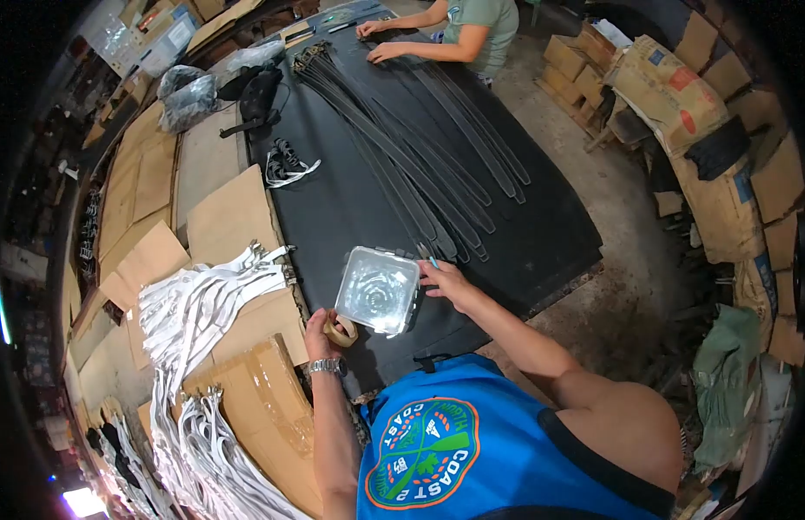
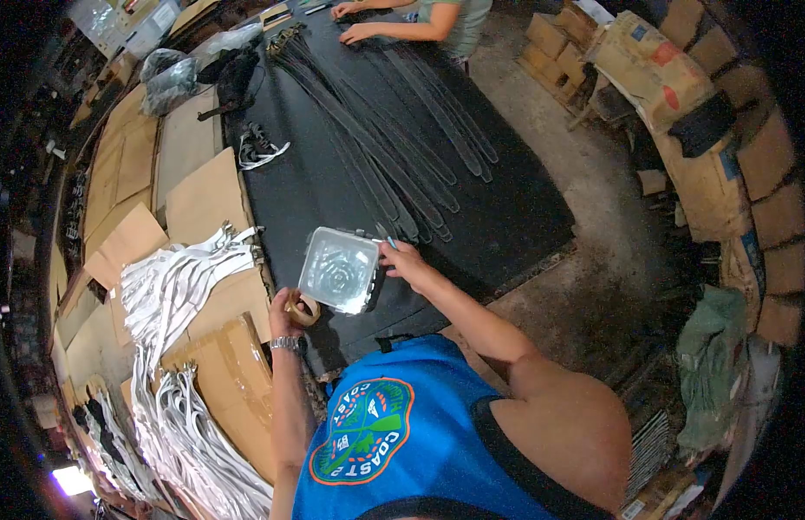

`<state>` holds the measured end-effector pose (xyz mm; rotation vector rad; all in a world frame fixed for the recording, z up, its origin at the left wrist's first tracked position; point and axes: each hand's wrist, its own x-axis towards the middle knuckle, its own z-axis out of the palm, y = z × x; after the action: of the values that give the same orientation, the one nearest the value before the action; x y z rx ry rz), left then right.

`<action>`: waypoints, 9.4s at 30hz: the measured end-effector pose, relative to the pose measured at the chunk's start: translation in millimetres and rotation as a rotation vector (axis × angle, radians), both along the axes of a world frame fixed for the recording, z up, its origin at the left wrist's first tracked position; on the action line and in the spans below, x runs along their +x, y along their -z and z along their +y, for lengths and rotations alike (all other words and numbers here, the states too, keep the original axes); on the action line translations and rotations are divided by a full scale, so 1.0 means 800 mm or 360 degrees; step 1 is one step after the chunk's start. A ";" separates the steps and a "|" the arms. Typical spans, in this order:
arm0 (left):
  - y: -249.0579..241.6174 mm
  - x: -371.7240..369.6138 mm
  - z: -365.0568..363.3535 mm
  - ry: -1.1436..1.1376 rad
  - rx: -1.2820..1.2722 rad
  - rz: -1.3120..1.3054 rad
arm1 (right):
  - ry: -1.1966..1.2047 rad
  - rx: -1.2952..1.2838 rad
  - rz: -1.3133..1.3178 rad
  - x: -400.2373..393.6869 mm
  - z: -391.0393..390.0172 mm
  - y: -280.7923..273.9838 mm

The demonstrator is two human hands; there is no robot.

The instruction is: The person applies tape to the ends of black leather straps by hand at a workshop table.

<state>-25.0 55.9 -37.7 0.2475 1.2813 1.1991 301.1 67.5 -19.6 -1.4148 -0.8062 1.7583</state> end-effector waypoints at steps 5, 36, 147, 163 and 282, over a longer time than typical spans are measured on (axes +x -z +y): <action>-0.013 -0.001 -0.018 0.0061 0.0054 0.0118 | -0.0064 0.0001 0.0049 -0.004 0.009 0.004; -0.057 0.021 -0.188 0.0008 0.0128 0.0602 | 0.0028 -0.0074 -0.0274 0.051 -0.058 0.038; -0.222 0.114 -0.167 0.0637 0.0342 0.0641 | 0.0399 0.0267 -0.1507 0.166 0.033 -0.005; -0.221 0.128 -0.151 0.0829 0.0272 0.0645 | 0.0391 -0.0209 -0.1591 0.200 -0.022 0.007; -0.046 0.064 -0.117 0.0835 -0.0463 0.0575 | -0.1007 0.0802 -0.1153 -0.085 -0.035 -0.077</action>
<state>26.6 -37.8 -0.7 0.5652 1.5590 0.5256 233.0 39.4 41.7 -1.5249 -2.1010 1.2498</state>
